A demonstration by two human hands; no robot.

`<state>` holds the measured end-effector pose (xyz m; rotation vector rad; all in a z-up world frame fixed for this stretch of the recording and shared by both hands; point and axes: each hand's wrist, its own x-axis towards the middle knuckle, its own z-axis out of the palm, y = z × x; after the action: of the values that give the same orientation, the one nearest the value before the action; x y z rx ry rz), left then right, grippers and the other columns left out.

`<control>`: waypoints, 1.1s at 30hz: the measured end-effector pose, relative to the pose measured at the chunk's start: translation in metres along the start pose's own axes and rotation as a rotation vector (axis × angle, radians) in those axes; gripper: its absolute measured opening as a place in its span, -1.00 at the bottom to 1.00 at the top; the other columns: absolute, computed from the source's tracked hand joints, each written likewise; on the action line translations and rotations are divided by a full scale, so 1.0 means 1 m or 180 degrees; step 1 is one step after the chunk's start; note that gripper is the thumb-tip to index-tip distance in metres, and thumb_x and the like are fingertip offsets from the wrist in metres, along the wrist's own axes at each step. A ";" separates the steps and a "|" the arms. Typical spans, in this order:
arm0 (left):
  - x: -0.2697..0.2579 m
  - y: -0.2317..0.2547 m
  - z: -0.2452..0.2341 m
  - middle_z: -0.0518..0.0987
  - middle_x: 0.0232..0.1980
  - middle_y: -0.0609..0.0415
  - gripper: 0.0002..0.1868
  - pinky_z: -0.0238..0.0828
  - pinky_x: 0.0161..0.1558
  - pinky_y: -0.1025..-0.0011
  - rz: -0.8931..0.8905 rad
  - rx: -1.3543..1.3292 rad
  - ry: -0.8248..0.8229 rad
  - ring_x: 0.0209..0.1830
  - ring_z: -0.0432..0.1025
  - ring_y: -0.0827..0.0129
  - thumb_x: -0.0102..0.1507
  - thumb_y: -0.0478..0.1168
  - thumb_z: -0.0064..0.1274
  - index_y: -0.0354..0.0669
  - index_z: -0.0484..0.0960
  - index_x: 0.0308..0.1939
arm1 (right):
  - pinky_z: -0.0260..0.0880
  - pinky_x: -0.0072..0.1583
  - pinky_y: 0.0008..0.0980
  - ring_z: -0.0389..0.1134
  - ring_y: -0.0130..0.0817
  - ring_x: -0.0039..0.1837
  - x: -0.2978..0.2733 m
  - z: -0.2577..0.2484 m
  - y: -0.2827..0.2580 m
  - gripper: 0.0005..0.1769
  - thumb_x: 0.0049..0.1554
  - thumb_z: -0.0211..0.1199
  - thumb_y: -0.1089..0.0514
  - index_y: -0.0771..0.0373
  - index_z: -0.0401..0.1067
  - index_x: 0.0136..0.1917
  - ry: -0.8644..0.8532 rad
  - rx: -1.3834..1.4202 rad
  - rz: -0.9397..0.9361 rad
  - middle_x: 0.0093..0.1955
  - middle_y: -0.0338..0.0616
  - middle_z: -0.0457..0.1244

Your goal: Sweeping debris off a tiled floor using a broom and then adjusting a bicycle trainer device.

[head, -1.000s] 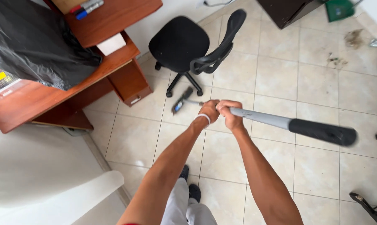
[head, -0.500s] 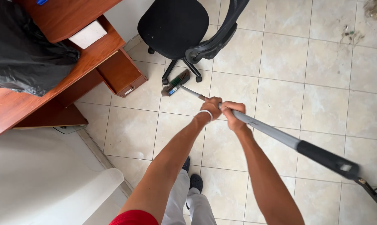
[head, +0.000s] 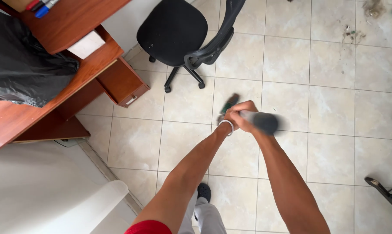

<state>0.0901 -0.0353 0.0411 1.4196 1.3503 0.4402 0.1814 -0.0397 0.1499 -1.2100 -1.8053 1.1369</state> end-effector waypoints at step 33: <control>-0.115 -0.126 -0.267 0.64 0.02 -0.30 -0.69 0.42 0.12 0.12 -0.0429 0.0061 0.1354 0.12 0.49 -0.18 0.22 -0.15 0.03 -0.16 0.69 -0.02 | 0.24 -0.21 -0.40 0.26 -0.49 -0.28 0.101 0.255 -0.067 -0.80 0.09 0.08 0.28 0.38 0.37 -0.34 -0.0417 0.1109 -0.0834 -0.39 -0.20 0.25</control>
<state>-0.2254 -0.0489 0.0738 1.2833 1.7824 0.6667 -0.0992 -0.0320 0.1175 -0.6910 -1.7084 1.3303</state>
